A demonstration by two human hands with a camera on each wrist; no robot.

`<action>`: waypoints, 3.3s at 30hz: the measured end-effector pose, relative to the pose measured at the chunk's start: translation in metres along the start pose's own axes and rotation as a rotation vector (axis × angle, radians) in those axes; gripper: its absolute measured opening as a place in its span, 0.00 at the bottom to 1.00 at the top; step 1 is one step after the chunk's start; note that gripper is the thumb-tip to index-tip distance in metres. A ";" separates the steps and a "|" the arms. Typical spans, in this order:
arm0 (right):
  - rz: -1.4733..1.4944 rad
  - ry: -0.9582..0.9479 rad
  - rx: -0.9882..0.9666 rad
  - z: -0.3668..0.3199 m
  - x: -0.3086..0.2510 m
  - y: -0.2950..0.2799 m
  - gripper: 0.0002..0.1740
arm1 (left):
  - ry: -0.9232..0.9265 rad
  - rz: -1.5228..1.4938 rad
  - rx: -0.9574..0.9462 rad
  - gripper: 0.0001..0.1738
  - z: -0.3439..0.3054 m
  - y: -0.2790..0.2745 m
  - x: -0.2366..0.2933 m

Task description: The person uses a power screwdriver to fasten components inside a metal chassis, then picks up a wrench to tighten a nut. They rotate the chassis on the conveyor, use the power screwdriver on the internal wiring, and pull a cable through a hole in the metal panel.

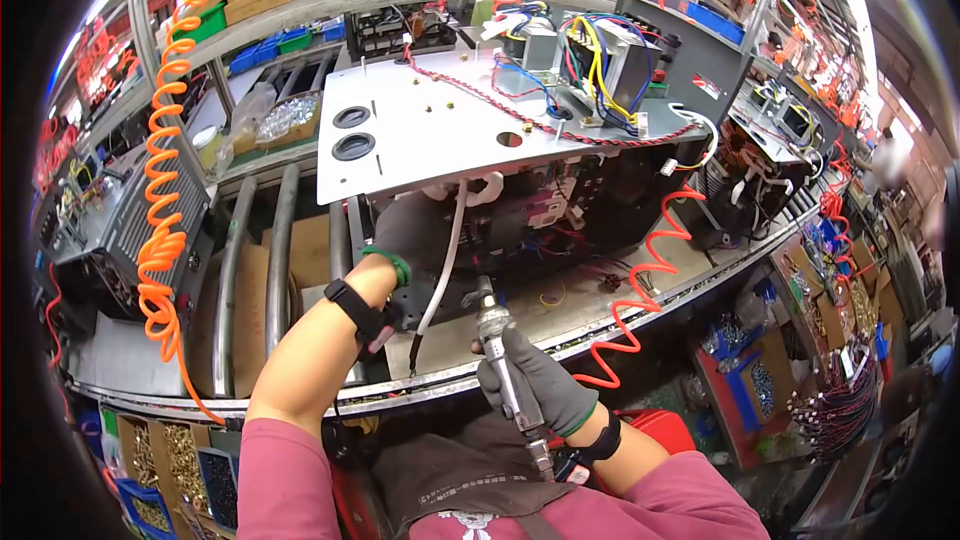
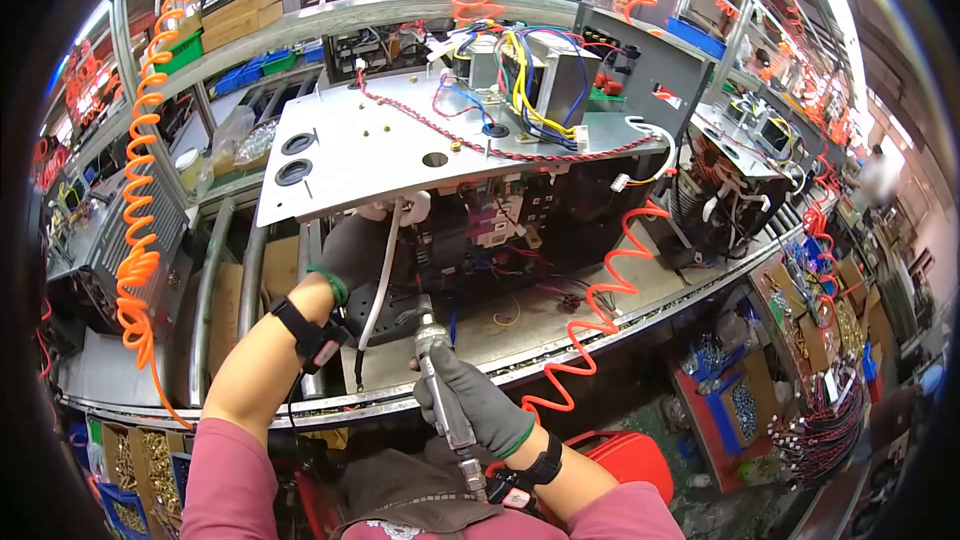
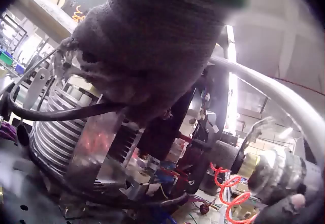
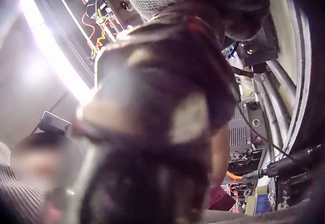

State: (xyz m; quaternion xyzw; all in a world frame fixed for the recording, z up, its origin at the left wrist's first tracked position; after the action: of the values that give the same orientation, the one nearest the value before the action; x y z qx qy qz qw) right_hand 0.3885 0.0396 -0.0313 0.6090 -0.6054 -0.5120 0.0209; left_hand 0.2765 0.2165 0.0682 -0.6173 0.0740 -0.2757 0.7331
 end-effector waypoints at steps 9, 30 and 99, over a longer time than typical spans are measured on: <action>-0.083 -0.026 0.026 -0.005 -0.005 -0.001 0.33 | -0.051 -0.077 0.061 0.18 -0.008 -0.016 0.010; -0.104 -0.017 0.088 -0.007 -0.005 -0.001 0.33 | -0.061 -0.205 0.161 0.14 -0.011 -0.017 0.006; 0.054 0.072 -0.066 -0.006 -0.003 -0.007 0.25 | 0.020 -0.305 0.008 0.14 -0.058 0.140 0.015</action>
State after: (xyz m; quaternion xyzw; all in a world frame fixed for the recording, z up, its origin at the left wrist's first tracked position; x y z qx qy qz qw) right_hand 0.3982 0.0399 -0.0307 0.6096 -0.6032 -0.5086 0.0766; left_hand 0.3068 0.1710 -0.0738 -0.6158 -0.0144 -0.3901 0.6844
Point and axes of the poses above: each hand's wrist, its own z-axis towards the middle knuckle, its own y-axis out of the palm, x = y × z, the point moved 9 cm from there along z, towards the middle knuckle, and after that the axes turned 10 degrees about y, right-handed, at the moved point
